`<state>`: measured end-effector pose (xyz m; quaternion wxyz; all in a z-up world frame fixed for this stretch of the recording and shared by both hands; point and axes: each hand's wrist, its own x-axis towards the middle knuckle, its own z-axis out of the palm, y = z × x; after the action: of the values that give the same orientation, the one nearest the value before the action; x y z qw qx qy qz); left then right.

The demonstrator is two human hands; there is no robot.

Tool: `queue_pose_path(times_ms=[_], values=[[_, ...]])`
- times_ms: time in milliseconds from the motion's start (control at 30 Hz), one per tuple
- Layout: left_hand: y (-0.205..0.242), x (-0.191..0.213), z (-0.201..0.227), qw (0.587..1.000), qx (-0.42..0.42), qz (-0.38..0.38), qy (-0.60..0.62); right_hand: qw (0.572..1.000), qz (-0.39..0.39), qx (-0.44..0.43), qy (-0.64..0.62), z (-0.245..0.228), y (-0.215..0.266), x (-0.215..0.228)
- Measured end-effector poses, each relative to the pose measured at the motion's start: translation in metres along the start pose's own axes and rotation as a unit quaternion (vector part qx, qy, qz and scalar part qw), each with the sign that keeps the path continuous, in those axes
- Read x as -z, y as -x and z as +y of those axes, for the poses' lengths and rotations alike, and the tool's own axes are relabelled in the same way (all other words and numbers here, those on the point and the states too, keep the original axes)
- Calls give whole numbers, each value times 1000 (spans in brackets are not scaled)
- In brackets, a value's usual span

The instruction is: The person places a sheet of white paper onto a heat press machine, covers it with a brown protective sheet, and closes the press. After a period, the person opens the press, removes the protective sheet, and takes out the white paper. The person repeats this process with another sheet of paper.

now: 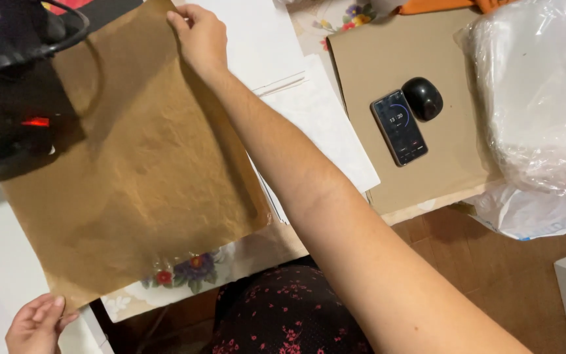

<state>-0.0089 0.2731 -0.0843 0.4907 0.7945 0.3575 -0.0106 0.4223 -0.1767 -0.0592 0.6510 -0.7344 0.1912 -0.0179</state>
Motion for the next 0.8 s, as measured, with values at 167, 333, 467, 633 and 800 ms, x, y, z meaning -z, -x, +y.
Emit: queue_pose_path(times_ms=[167,333,467,633,800], values=[[8,-13,-4,999,20,-2,29,988,-26,3,153,-14,8,16],[13,-14,-2,998,37,26,41,978,-39,-10,206,-4,8,24],[19,-19,11,998,43,34,41,977,-41,-2,211,5,8,28],[-6,-17,-10,999,7,31,38,981,-13,46,187,15,2,32],[-3,-34,-7,991,8,98,94,983,-13,74,168,42,-22,22]])
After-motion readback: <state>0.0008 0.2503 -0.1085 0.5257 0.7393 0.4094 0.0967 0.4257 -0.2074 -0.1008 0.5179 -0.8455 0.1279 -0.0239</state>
